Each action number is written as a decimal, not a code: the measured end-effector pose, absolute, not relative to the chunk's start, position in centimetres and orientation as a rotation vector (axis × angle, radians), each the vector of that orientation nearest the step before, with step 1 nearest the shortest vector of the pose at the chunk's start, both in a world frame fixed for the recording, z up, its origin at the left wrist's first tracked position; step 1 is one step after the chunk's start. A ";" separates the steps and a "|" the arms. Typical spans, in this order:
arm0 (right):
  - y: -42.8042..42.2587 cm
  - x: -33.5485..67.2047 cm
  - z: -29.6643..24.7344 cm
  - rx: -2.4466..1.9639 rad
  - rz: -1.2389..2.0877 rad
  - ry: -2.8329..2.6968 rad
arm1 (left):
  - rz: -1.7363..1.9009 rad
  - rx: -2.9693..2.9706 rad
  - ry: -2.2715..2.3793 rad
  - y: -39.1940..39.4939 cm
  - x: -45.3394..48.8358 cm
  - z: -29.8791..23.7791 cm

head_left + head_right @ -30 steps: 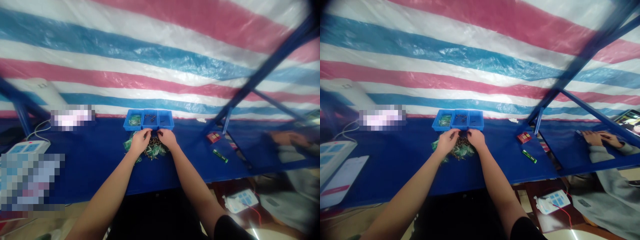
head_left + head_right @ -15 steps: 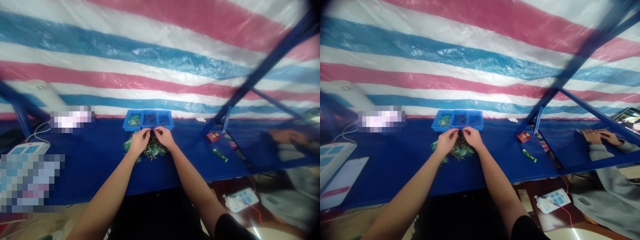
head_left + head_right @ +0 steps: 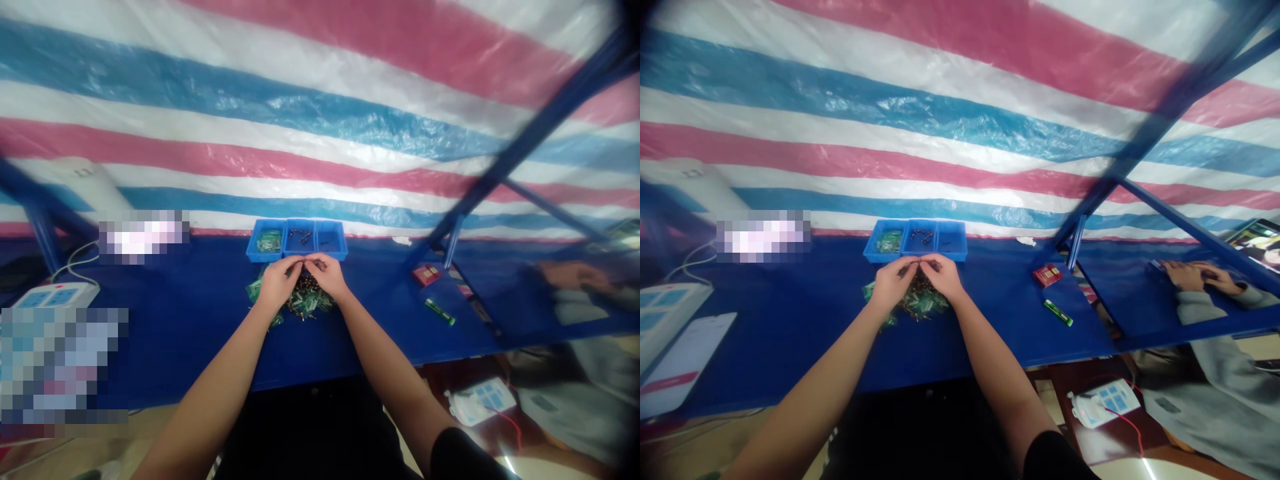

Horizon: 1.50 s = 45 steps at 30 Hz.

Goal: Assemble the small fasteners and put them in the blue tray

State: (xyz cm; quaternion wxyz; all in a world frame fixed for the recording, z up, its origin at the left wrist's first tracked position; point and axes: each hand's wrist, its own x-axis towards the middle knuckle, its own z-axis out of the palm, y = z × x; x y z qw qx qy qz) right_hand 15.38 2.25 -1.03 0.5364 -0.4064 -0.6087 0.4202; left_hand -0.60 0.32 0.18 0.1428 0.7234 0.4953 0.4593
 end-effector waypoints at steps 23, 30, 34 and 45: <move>2.4 15.6 -1.1 -0.928 0.986 -1.421 | 1.262 2.074 1.498 0.1 -0.6 0.6; 2.7 15.6 -1.6 -0.946 0.995 -1.430 | 1.278 2.018 1.506 0.1 -0.6 0.6; 2.5 15.6 -1.3 -0.935 0.977 -1.440 | 1.241 2.034 1.506 0.0 -0.6 0.9; 2.7 15.5 -1.5 -0.948 0.966 -1.448 | 1.261 2.004 1.513 0.1 -0.5 0.7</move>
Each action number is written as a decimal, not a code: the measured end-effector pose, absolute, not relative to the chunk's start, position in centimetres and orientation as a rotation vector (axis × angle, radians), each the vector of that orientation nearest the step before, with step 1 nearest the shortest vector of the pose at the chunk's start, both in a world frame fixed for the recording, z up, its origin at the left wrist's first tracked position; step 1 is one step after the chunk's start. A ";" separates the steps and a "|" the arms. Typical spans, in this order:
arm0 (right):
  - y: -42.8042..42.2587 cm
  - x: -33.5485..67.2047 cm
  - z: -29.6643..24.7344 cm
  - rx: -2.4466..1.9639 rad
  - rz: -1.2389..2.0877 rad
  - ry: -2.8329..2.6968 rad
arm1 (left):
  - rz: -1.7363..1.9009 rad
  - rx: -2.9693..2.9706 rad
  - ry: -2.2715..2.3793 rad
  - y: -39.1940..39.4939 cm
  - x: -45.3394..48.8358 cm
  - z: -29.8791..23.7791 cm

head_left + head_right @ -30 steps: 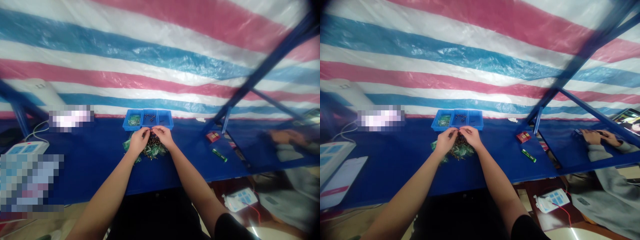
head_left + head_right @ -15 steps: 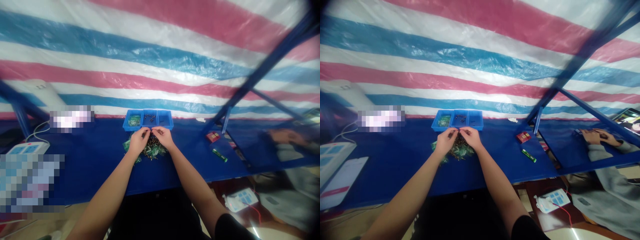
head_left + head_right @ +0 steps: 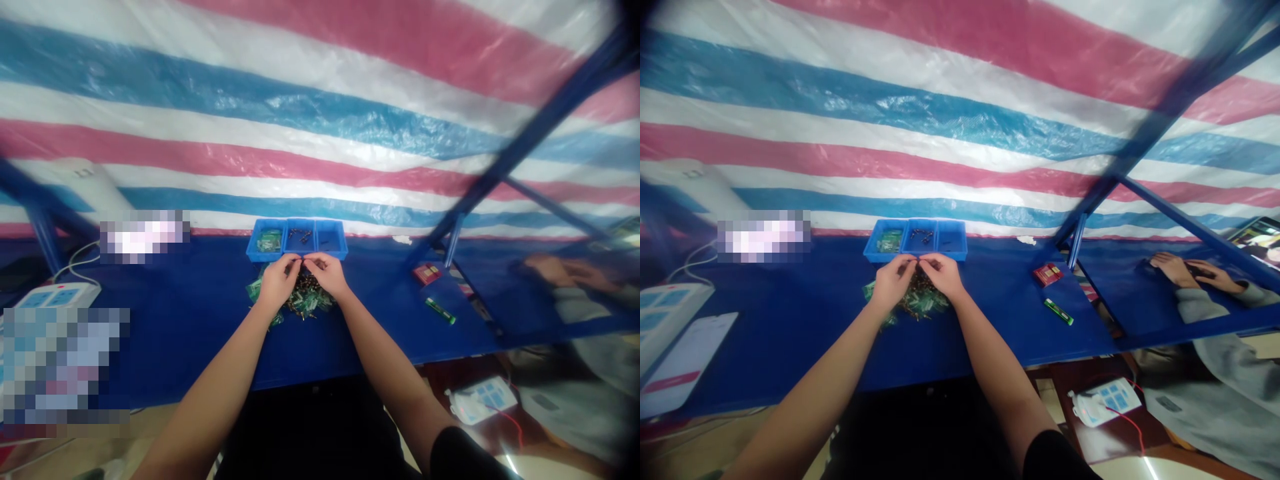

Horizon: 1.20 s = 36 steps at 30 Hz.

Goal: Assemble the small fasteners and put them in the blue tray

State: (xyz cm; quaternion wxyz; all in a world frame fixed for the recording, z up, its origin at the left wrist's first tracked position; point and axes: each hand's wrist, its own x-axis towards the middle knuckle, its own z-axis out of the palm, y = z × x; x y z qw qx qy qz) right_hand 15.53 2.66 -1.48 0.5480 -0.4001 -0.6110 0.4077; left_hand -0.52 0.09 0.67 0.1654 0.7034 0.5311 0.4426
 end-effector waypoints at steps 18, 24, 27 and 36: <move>2.4 15.5 -1.0 -0.951 0.987 -1.442 | 1.251 2.040 1.497 0.0 -0.5 0.8; 2.1 15.5 -0.7 -0.936 0.959 -1.460 | 1.215 2.072 1.511 -0.1 -0.6 1.0; 2.1 15.5 -0.7 -0.971 0.948 -1.484 | 1.222 2.061 1.510 -0.1 -0.5 1.0; 2.2 15.5 -0.9 -0.959 0.973 -1.505 | 1.239 2.006 1.514 -0.1 -0.5 0.9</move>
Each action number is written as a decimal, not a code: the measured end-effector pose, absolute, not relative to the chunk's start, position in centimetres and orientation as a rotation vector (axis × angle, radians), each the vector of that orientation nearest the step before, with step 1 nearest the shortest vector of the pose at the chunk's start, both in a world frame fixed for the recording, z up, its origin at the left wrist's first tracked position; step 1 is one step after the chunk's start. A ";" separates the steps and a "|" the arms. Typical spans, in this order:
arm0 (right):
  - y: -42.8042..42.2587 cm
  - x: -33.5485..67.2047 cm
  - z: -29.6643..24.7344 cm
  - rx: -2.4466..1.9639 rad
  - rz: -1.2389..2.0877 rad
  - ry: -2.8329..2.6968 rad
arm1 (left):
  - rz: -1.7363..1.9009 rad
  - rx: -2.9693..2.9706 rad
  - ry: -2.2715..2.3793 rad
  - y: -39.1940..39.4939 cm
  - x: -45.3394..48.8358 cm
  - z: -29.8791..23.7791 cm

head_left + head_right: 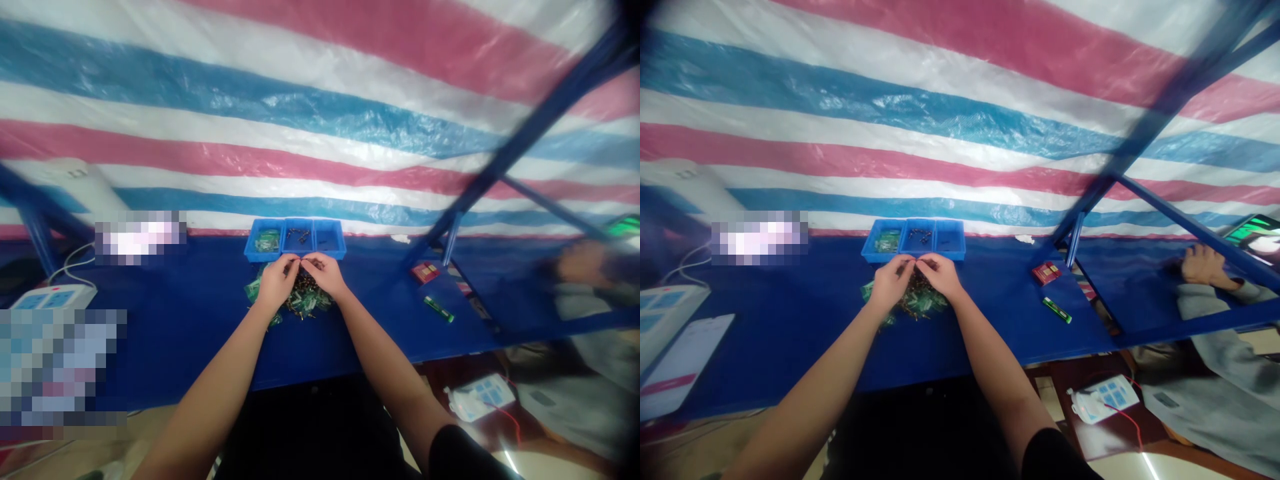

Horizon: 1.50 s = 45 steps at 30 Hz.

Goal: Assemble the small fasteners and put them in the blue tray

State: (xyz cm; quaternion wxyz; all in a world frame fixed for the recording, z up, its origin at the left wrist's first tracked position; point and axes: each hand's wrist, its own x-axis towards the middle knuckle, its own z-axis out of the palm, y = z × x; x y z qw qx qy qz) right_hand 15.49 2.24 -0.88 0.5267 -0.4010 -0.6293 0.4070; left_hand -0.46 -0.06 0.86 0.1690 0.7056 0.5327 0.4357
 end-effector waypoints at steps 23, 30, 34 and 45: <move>2.1 15.5 -0.6 -1.002 0.901 -1.496 | 1.223 2.020 1.530 0.0 -0.6 0.8; 2.2 15.7 -0.6 -1.002 0.902 -1.501 | 1.243 1.980 1.513 0.0 -0.5 0.7; 2.1 15.5 -0.7 -0.994 0.911 -1.507 | 1.240 1.993 1.536 0.0 -0.5 0.7; 2.3 15.7 -0.7 -1.004 0.868 -1.514 | 1.238 1.986 1.514 -0.1 -0.5 0.8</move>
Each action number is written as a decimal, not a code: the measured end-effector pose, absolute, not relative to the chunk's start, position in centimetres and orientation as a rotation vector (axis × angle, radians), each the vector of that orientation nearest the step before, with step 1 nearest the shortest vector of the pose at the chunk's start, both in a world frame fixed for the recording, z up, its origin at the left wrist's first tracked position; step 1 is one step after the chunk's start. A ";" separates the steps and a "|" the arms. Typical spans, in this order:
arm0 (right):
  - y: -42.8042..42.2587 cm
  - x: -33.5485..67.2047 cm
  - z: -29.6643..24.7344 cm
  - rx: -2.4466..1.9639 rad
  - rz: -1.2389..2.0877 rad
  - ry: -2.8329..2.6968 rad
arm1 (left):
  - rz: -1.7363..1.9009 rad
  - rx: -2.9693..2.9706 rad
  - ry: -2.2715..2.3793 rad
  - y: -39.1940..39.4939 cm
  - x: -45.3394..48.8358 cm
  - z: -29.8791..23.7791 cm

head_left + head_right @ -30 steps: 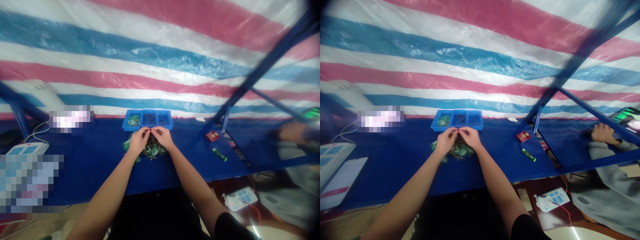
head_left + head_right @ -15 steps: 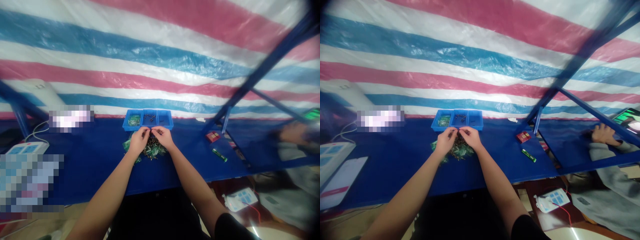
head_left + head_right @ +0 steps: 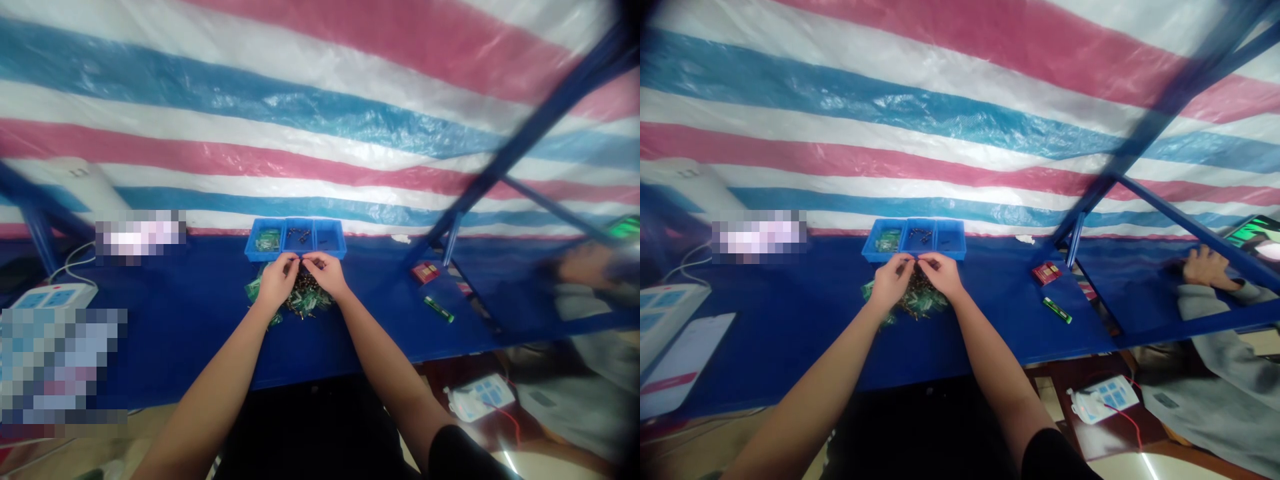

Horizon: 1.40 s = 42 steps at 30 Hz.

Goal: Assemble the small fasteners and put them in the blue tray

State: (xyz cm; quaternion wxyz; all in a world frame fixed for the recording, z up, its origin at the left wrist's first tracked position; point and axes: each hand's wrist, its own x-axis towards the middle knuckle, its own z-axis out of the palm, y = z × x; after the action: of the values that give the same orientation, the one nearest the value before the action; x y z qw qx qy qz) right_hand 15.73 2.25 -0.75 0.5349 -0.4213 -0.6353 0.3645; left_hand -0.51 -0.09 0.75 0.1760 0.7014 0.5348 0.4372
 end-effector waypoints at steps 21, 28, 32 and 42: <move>2.2 15.6 -0.9 -1.007 0.858 -1.540 | 1.244 2.041 1.517 0.0 -0.5 0.7; 2.1 15.6 -0.9 -1.026 0.786 -1.626 | 1.263 2.050 1.493 0.1 -0.5 0.7; 2.1 15.7 -0.9 -1.049 0.738 -1.651 | 1.306 2.095 1.449 0.1 -0.6 0.5; 2.4 15.7 -1.1 -1.045 0.759 -1.540 | 1.442 2.335 1.344 0.7 -0.7 0.1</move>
State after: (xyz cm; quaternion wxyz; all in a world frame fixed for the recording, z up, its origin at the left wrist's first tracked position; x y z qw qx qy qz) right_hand 15.70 2.42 -1.14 0.5362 -0.4387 -0.6468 0.3189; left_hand -0.68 0.70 0.07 0.0428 0.7634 0.4394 0.4715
